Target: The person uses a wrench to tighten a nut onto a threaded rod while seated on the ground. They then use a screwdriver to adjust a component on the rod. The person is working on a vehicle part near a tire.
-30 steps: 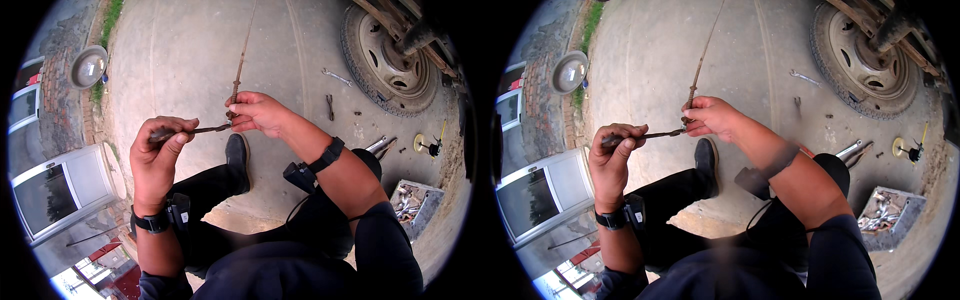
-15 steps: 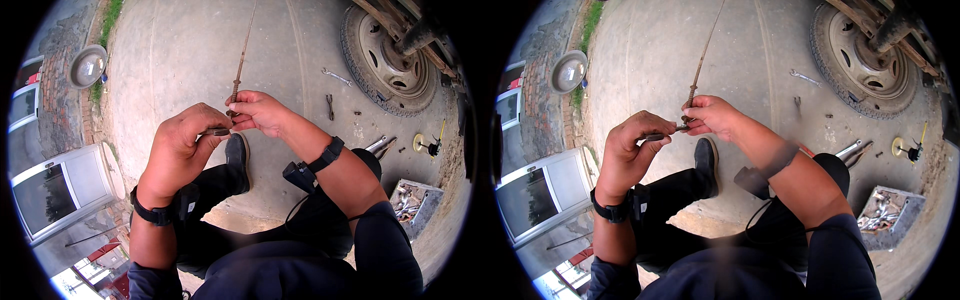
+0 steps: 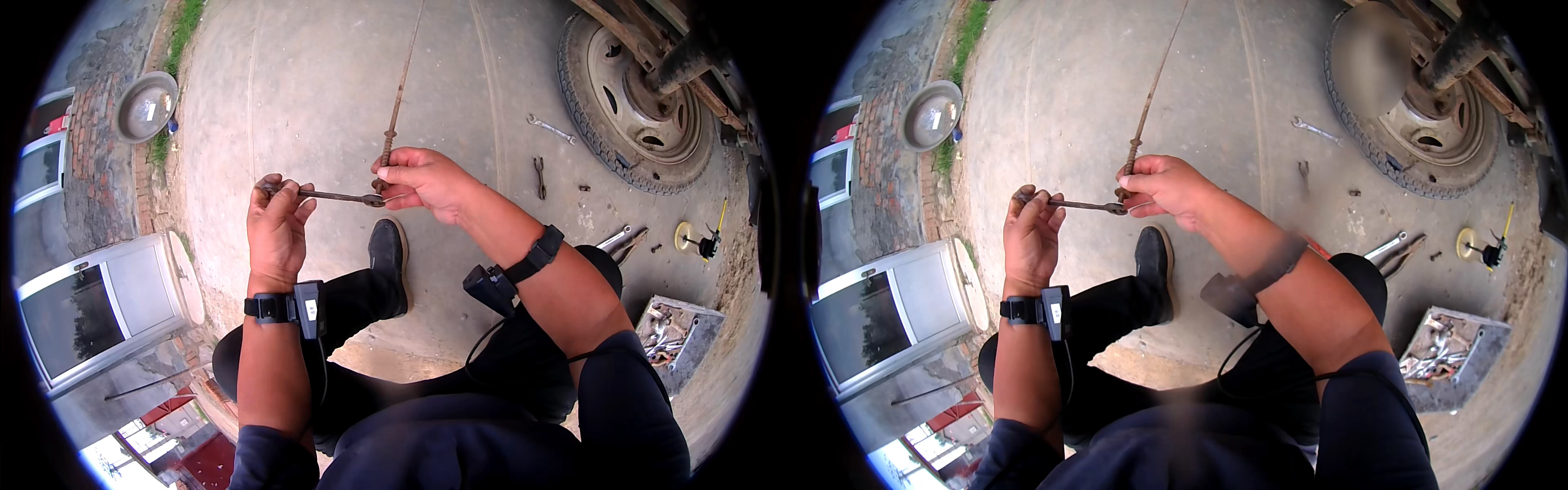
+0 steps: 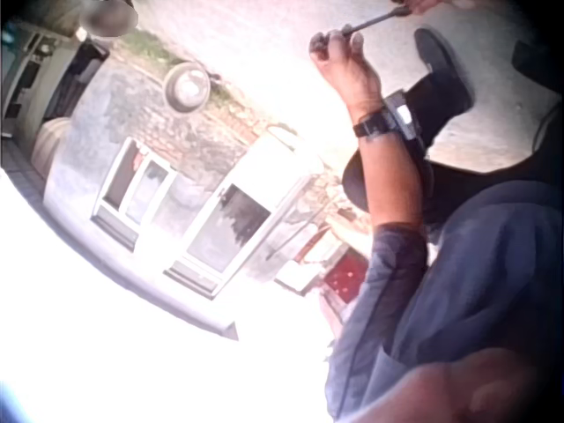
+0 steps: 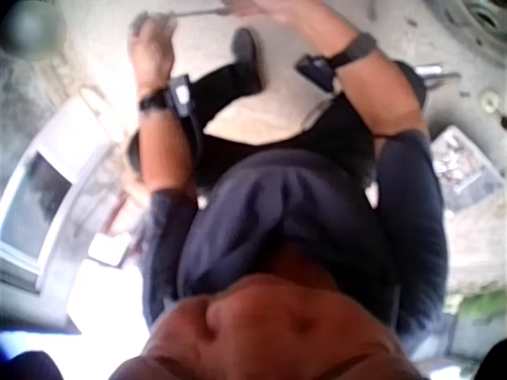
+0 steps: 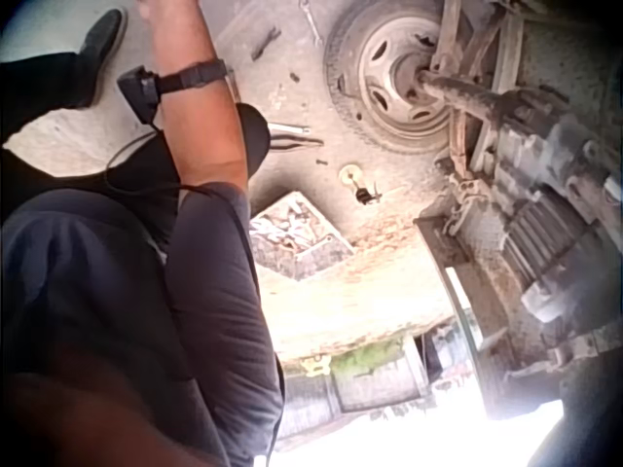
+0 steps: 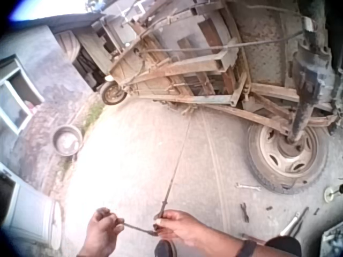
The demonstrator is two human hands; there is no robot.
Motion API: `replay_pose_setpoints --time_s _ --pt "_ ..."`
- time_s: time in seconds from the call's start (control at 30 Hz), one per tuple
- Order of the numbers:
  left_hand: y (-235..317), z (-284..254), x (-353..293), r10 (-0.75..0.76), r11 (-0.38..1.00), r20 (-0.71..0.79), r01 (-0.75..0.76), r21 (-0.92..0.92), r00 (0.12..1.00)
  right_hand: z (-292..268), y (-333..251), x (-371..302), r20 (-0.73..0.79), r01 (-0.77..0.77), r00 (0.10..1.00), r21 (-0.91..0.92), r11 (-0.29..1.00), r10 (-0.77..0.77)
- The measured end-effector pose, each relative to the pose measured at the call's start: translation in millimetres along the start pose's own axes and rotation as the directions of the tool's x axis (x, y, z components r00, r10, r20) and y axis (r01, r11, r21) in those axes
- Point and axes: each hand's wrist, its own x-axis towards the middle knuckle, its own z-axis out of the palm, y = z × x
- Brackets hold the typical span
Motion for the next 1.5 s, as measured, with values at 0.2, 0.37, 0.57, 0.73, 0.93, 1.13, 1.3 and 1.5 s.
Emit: replay_pose_setpoints --time_s 0.2,0.37,0.57,0.73,0.93,1.13,1.3,1.5 --pt "-99 -12 -16 -0.483 0.810 -0.043 0.428 -0.401 0.874 -4 2 1 0.024 0.006 1.000 0.054 0.999 -0.007" --pt "-115 0 -17 -0.507 0.719 -0.138 0.329 -0.613 0.851 -6 6 3 0.038 -0.005 0.999 0.083 0.997 0.002" --pt "-54 -14 -9 -0.162 0.977 -0.412 0.086 -0.198 0.896 -8 5 1 0.036 0.006 0.999 0.048 0.999 -0.007" --pt "-23 28 -29 0.302 0.681 0.159 -0.330 0.654 0.940 -7 4 1 0.023 0.013 1.000 0.020 1.000 -0.013" --pt "-16 70 -42 0.046 0.342 0.308 -0.305 0.889 0.950 -6 0 -2 0.027 0.029 0.999 0.021 0.999 -0.030" --pt "-41 72 -45 0.248 0.114 0.404 -0.440 0.891 0.881 -7 4 1 0.028 0.034 0.999 0.058 0.998 -0.036" --pt "-44 72 -44 0.287 -0.019 0.453 -0.468 0.883 0.844 -5 4 2 0.021 0.033 0.999 0.065 0.997 -0.034" --pt "-55 68 -41 0.313 0.036 0.449 -0.482 0.875 0.837 -5 7 4 0.004 0.037 0.999 0.056 0.998 -0.038"
